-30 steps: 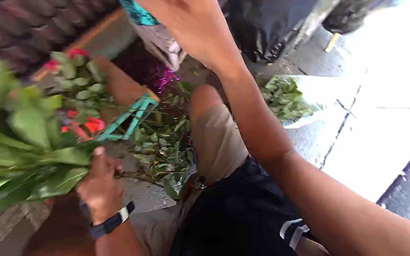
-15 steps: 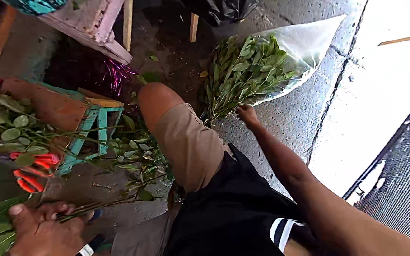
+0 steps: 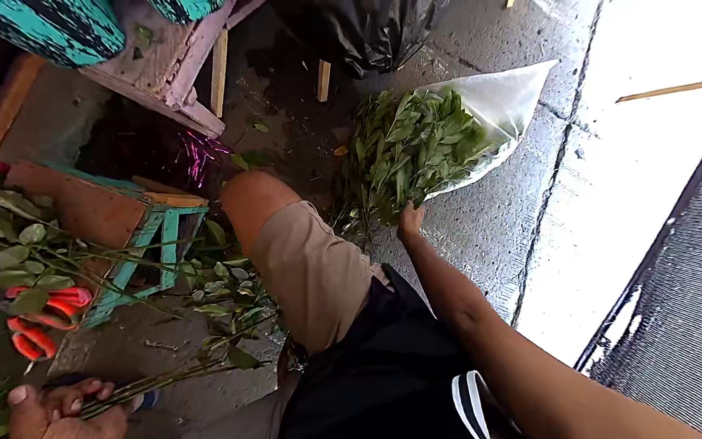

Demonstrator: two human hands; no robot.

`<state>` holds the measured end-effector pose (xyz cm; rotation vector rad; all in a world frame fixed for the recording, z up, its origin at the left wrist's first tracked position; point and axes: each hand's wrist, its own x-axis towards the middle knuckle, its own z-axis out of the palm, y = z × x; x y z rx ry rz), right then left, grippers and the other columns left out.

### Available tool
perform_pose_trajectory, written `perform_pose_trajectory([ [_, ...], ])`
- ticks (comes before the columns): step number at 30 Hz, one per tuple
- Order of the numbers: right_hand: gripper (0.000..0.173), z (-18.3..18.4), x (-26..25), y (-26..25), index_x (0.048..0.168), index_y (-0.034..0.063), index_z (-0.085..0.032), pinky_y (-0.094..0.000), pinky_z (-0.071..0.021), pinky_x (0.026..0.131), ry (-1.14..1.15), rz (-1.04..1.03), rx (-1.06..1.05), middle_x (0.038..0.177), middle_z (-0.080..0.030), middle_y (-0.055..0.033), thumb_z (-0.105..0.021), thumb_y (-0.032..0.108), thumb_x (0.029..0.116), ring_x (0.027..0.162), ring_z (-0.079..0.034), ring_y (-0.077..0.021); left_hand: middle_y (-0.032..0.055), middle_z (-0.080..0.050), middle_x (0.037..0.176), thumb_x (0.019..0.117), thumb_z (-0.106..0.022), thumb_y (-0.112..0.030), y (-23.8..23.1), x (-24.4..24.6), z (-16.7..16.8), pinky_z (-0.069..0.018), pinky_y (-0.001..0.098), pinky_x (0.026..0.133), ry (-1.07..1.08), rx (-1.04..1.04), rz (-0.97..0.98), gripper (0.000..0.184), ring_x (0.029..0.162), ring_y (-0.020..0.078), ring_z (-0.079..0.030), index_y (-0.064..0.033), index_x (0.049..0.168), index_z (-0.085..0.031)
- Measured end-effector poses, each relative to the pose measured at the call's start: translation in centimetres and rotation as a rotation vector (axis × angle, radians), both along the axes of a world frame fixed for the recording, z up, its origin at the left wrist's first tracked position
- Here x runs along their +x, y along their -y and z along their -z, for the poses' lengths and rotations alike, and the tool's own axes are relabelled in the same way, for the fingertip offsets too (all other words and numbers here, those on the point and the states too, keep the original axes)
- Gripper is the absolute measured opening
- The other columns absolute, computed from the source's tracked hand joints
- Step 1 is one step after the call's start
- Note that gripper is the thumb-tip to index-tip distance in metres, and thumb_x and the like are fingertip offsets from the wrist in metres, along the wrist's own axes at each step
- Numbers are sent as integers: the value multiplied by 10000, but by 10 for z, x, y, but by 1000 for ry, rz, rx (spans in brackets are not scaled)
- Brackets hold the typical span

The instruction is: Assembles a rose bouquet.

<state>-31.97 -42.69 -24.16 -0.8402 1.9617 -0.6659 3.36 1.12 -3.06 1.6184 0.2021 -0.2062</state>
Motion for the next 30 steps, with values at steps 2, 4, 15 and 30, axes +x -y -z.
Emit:
perform_pose_trajectory([
  [2,502,-9,-13,3,1459,-4,-437,-538,-459,1090,-102,-152,-151,1432,-519,-251,-436,322,1078,1329,-526,-354,-38,-497,516,1124,-395,-330,-4,3,1,-495,251,450,-3,-15,1,504,448,111,-537,-152,662,-492],
  [4,535,-30,-21,7,1481,23,-431,-581,-400,1135,-261,-270,-258,1486,-468,-254,-373,381,1087,1391,-460,-394,-43,-495,516,1124,-394,-330,-5,4,-3,-494,246,456,5,-19,-6,501,449,104,-534,-153,665,-492],
  [15,437,-166,9,39,1354,69,-561,-536,-503,1013,-337,-585,-721,1379,-562,-181,-406,391,1103,1233,-590,-335,-50,-492,541,1120,-411,-329,-30,2,-9,-491,245,469,80,-129,-64,463,467,99,-531,-151,703,-507],
  [30,444,-340,276,-96,1517,180,-462,-525,-582,671,76,-1687,-981,946,-711,-141,-427,339,1104,723,-688,-281,-59,-548,614,1082,-514,-240,-17,-13,-53,-499,237,503,173,-217,-67,270,498,64,-512,-56,1172,-690],
])
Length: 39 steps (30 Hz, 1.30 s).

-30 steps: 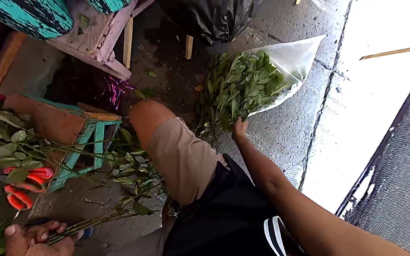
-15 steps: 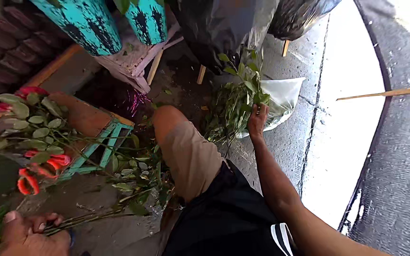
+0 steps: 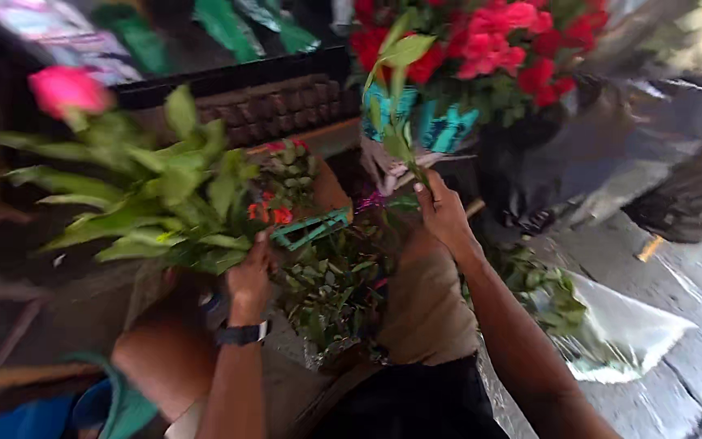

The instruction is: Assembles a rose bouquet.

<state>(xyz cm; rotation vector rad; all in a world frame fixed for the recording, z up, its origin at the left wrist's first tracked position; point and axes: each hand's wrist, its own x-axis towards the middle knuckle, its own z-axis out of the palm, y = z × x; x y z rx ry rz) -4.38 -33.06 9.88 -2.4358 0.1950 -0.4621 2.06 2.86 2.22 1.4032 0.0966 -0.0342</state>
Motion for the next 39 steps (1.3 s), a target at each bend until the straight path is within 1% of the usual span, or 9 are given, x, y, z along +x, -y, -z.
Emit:
perform_pose_trajectory([
  [2,395,5,25,-53,1436,205,-532,-551,-569,613,-127,-225,-29,871,-695,-126,-423,385,1101,690,-676,-296,-41,-547,590,1065,-544,-222,2,-1,-3,-502,248,508,24,-69,15,250,492,78,-514,-49,1148,-704],
  [7,430,47,54,-165,1449,219,-531,-597,-567,758,-365,-604,-183,869,-708,-136,-387,431,1103,813,-705,-349,-31,-481,587,997,-684,-296,-8,9,-1,-450,251,465,33,-218,-33,153,461,89,-442,-146,1008,-656],
  [11,370,94,57,-196,1399,167,-610,-555,-599,727,-37,-490,-107,1032,-749,-132,-470,316,1091,839,-738,-327,-7,-531,657,959,-739,-292,-23,16,6,-437,246,429,-53,-222,-179,236,460,94,-444,-174,1134,-635],
  [17,365,96,82,-223,1391,68,-566,-371,-577,752,84,-234,559,1049,-678,-102,-491,250,1083,828,-655,-163,18,-490,565,1018,-630,-136,-12,16,10,-465,268,454,-75,-317,-173,112,447,118,-462,-36,1057,-663],
  [20,360,89,76,-244,1371,73,-624,-382,-574,922,61,-313,630,1251,-632,-130,-559,176,1032,1108,-633,-203,63,-576,650,960,-705,-102,-4,20,11,-475,272,488,4,-308,-122,172,498,125,-499,1,1097,-690],
  [23,479,83,64,-252,1440,79,-574,-372,-537,992,-54,-415,526,1367,-522,-180,-605,156,969,1212,-562,-228,114,-710,878,920,-734,-35,-8,18,5,-589,331,683,22,-215,-128,216,717,168,-661,21,1119,-672],
  [26,631,62,56,-229,1561,172,-437,-360,-581,947,-245,-622,490,1461,-537,-106,-643,219,966,1190,-628,-192,37,-591,634,965,-633,-11,-17,19,4,-499,276,504,-28,-104,-219,12,505,120,-536,-5,968,-643],
  [30,321,28,53,-190,1311,155,-688,-377,-612,849,-5,-527,322,1177,-696,-44,-605,250,1015,986,-693,-148,9,-550,594,963,-590,3,-26,17,6,-477,258,485,52,-141,-171,78,478,101,-497,-43,916,-631],
  [39,194,-88,84,-107,1100,116,-767,-364,-564,626,507,-353,-330,978,-684,-76,-618,181,996,774,-662,-185,-1,-622,630,930,-622,-9,-18,-2,9,-531,255,539,174,-129,-60,80,514,93,-564,-50,883,-672],
])
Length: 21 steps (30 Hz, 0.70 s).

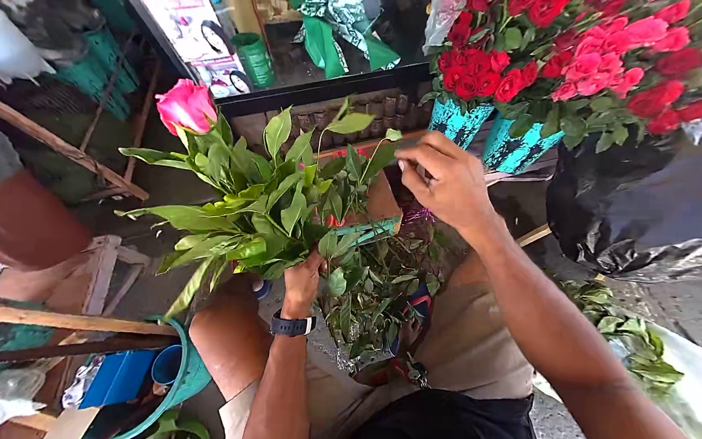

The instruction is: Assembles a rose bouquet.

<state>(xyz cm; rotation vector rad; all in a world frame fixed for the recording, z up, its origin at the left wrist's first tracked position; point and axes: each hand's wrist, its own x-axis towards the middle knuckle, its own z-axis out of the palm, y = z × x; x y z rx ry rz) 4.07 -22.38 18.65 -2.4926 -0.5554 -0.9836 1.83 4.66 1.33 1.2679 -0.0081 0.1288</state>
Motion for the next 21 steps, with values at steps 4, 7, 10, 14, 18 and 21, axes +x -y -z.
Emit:
perform_pose_trajectory([
  [4,229,-9,25,11,1062,126,-768,-436,-579,669,-35,-79,-318,997,-682,-82,-551,180,1011,848,-688,-259,-14,-628,641,918,-641,-13,5,-6,2,-531,253,540,47,37,30,64,520,84,-567,-62,888,-671],
  [7,227,-2,38,15,983,83,-739,-480,-556,643,-97,-168,-526,975,-656,-116,-524,148,1014,818,-672,-312,-16,-639,655,915,-646,-23,6,-8,3,-533,249,554,51,63,47,54,532,83,-573,-62,900,-681],
  [10,231,7,42,20,998,86,-739,-484,-543,629,-87,-241,-598,966,-665,-125,-517,148,1012,781,-666,-322,-31,-649,689,911,-618,-24,5,-11,2,-541,249,599,52,165,57,72,570,71,-582,-62,927,-677],
  [14,213,22,44,27,954,72,-721,-474,-548,609,-73,-321,-581,953,-667,-127,-526,145,999,781,-672,-321,-33,-654,702,888,-638,-23,2,-15,8,-559,259,619,20,231,40,65,597,74,-606,-71,902,-678],
  [18,193,37,40,35,906,70,-727,-452,-552,616,-172,-344,-454,899,-645,-102,-567,170,946,773,-664,-275,-63,-653,709,909,-627,-11,3,-17,10,-551,236,630,15,248,66,111,601,48,-596,-100,912,-692],
  [21,152,54,27,22,899,43,-737,-382,-572,670,-233,-227,-1,880,-660,-91,-627,144,924,763,-655,-198,-74,-646,706,916,-624,-31,11,-17,9,-552,231,633,24,278,88,94,609,40,-598,-108,906,-679],
])
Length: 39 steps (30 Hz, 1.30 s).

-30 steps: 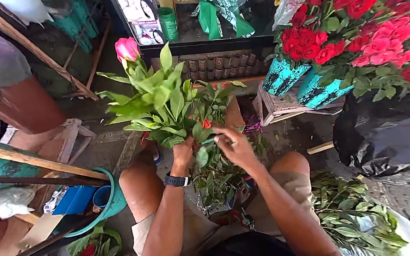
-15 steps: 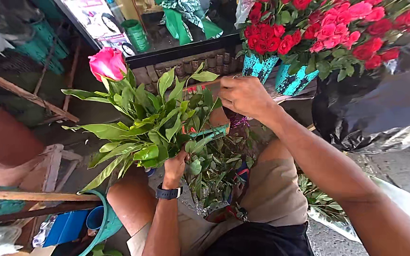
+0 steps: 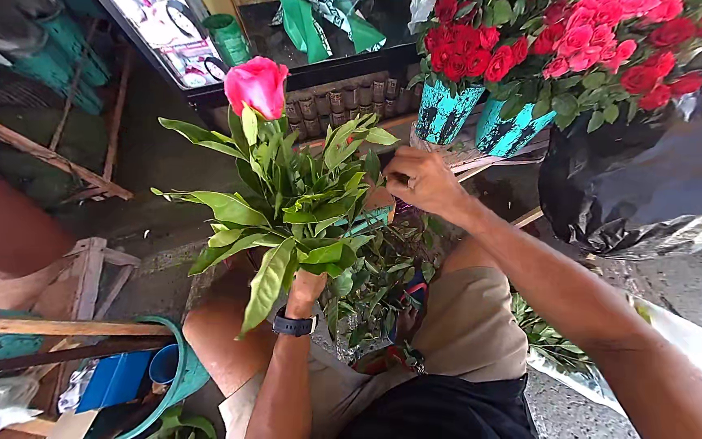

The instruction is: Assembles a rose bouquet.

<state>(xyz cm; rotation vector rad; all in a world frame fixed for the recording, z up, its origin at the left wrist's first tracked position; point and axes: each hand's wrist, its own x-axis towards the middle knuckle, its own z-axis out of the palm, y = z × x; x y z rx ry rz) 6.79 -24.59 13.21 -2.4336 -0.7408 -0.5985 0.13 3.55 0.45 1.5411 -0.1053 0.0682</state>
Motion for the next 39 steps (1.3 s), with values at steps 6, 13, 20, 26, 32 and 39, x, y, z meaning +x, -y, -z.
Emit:
perform_pose_trajectory([
  [6,251,5,8,-2,1026,25,-695,-333,-497,586,-247,443,935,781,-630,-27,-565,239,1009,623,-553,-108,-70,-625,675,904,-589,21,19,-1,-8,-550,220,619,-20,17,-30,115,585,29,-588,-60,914,-670],
  [13,524,-69,-13,25,1468,128,-555,-412,-595,748,-48,484,167,1266,-614,-167,-656,282,978,963,-674,-243,-55,-673,727,871,-647,28,9,-9,-1,-569,229,660,-53,-6,32,123,631,35,-622,-62,944,-689],
  [20,168,-59,-6,-17,957,84,-740,-524,-552,602,160,-122,-408,951,-710,-153,-586,140,995,788,-706,-347,-92,-693,758,878,-651,96,28,-26,-64,-568,165,723,-51,5,147,203,664,-14,-636,-74,987,-680],
  [26,159,-51,12,-10,989,78,-689,-503,-563,640,133,-180,-506,971,-697,-116,-637,228,974,804,-696,-321,-39,-711,908,940,-669,-71,-1,-25,19,-567,220,798,7,24,155,176,784,28,-654,-66,1110,-714],
  [32,189,-41,22,0,934,111,-715,-471,-553,658,175,-237,-508,919,-686,-82,-589,242,987,818,-685,-282,7,-725,898,908,-692,-54,8,-14,18,-581,253,775,-20,-50,159,195,749,69,-659,-45,1101,-719],
  [39,190,-12,18,-19,967,58,-742,-437,-568,716,-94,97,81,941,-653,-88,-645,219,947,807,-656,-216,-50,-628,640,880,-602,11,18,1,-23,-529,243,586,-48,-49,68,140,560,57,-579,-98,827,-671],
])
